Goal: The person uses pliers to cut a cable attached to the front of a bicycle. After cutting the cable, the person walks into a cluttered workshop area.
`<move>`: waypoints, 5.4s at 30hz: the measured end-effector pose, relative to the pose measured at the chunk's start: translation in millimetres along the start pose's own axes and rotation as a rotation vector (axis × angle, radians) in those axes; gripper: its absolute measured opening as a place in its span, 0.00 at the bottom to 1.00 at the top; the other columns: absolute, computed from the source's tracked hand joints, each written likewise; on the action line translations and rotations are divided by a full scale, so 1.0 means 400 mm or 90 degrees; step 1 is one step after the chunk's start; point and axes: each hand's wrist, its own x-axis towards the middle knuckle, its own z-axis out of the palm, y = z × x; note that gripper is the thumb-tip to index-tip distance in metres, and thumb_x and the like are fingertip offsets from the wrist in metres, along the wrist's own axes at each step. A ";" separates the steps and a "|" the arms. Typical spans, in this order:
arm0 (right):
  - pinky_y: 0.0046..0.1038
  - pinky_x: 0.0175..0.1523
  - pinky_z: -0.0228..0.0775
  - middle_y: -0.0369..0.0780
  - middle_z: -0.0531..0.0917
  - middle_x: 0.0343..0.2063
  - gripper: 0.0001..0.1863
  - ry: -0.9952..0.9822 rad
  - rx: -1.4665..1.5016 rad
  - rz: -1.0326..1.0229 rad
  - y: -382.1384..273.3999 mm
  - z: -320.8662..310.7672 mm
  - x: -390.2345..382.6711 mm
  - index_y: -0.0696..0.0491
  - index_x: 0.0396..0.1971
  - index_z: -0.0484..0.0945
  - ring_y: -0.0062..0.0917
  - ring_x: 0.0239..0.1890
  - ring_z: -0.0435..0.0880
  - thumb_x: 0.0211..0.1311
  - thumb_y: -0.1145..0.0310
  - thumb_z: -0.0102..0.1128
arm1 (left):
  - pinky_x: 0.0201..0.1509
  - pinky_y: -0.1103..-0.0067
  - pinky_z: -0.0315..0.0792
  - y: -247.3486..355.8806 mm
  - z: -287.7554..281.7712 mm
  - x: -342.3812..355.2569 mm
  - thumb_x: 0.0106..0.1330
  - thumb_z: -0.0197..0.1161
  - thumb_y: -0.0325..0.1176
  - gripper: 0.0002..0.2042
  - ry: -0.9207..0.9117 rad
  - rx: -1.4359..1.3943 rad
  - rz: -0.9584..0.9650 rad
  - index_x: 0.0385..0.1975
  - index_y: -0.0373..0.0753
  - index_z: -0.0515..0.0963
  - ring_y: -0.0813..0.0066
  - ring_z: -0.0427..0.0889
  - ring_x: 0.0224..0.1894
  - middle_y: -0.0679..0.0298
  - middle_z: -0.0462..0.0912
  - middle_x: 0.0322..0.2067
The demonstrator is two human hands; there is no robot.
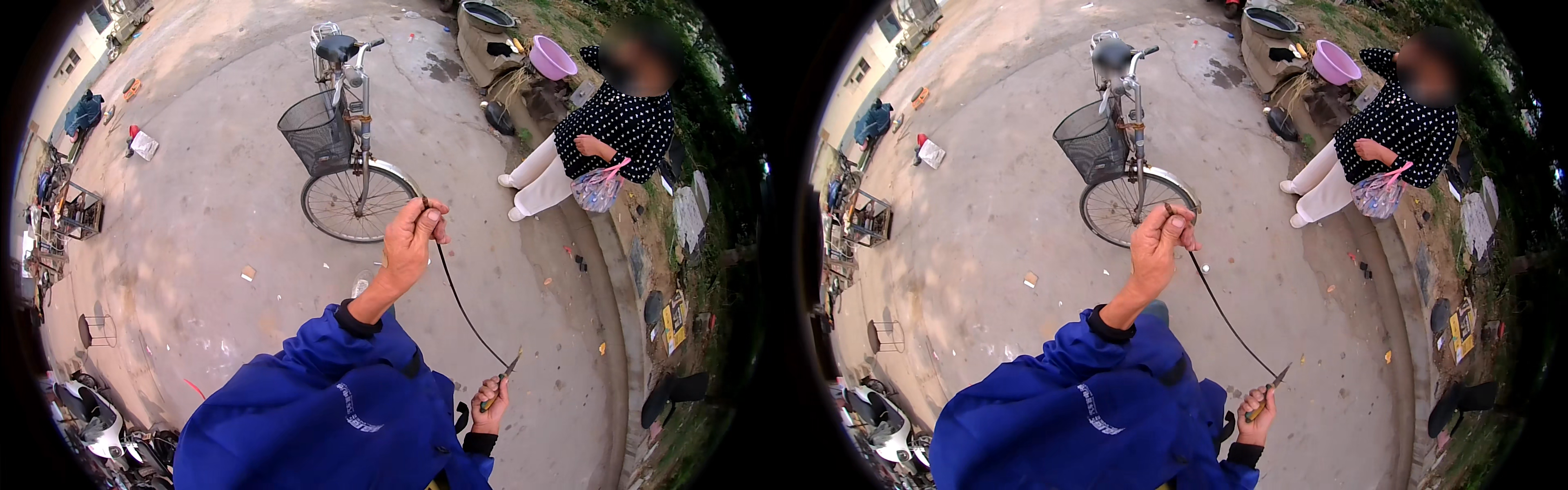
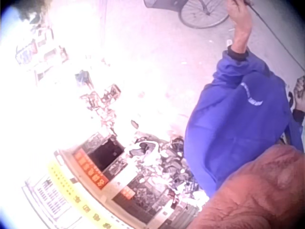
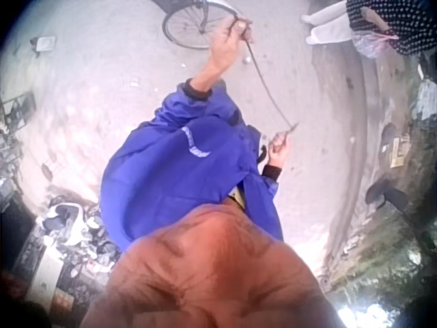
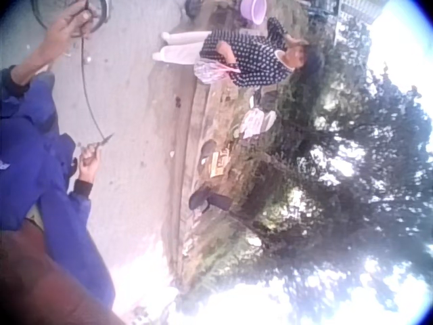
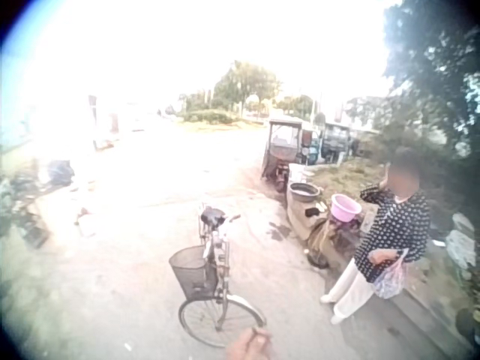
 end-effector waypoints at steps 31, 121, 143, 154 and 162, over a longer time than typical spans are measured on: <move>0.17 0.16 0.49 0.52 0.88 0.27 0.22 -0.143 -0.679 0.298 -0.027 0.241 -0.144 0.67 0.38 0.85 0.12 0.11 0.63 0.69 0.57 0.64 | 0.23 0.81 0.56 0.230 -0.111 0.312 0.84 0.46 0.37 0.10 0.154 -0.391 0.109 0.38 0.42 0.68 0.81 0.59 0.22 0.71 0.63 0.24; 0.39 0.44 0.75 0.47 0.79 0.44 0.15 -0.191 -1.016 -0.396 0.290 0.431 -0.122 0.61 0.36 0.75 0.46 0.42 0.82 0.61 0.70 0.73 | 0.22 0.78 0.58 0.148 0.080 -0.269 0.74 0.64 0.29 0.07 -0.374 0.326 -0.034 0.39 0.31 0.81 0.81 0.63 0.19 0.66 0.71 0.18; 0.56 0.66 0.70 0.63 0.78 0.59 0.36 -0.399 -0.437 0.096 0.299 0.458 -0.128 0.60 0.65 0.71 0.58 0.59 0.81 0.70 0.45 0.64 | 0.36 0.75 0.71 0.124 0.069 -0.286 0.77 0.56 0.25 0.05 -0.482 0.252 -0.043 0.42 0.32 0.79 0.71 0.75 0.31 0.60 0.76 0.31; 0.50 0.51 0.80 0.57 0.82 0.48 0.25 -0.445 -0.357 0.113 0.292 0.452 -0.109 0.58 0.33 0.77 0.51 0.46 0.86 0.71 0.47 0.64 | 0.39 0.77 0.71 0.108 0.064 -0.303 0.79 0.55 0.28 0.07 -0.509 0.156 -0.114 0.41 0.31 0.77 0.74 0.74 0.33 0.62 0.74 0.33; 0.35 0.40 0.80 0.50 0.81 0.42 0.26 -0.436 -0.364 0.118 0.277 0.453 -0.127 0.58 0.45 0.74 0.35 0.39 0.85 0.73 0.45 0.61 | 0.41 0.78 0.71 0.104 0.078 -0.311 0.80 0.54 0.29 0.08 -0.530 0.112 -0.136 0.43 0.32 0.78 0.77 0.74 0.35 0.64 0.76 0.36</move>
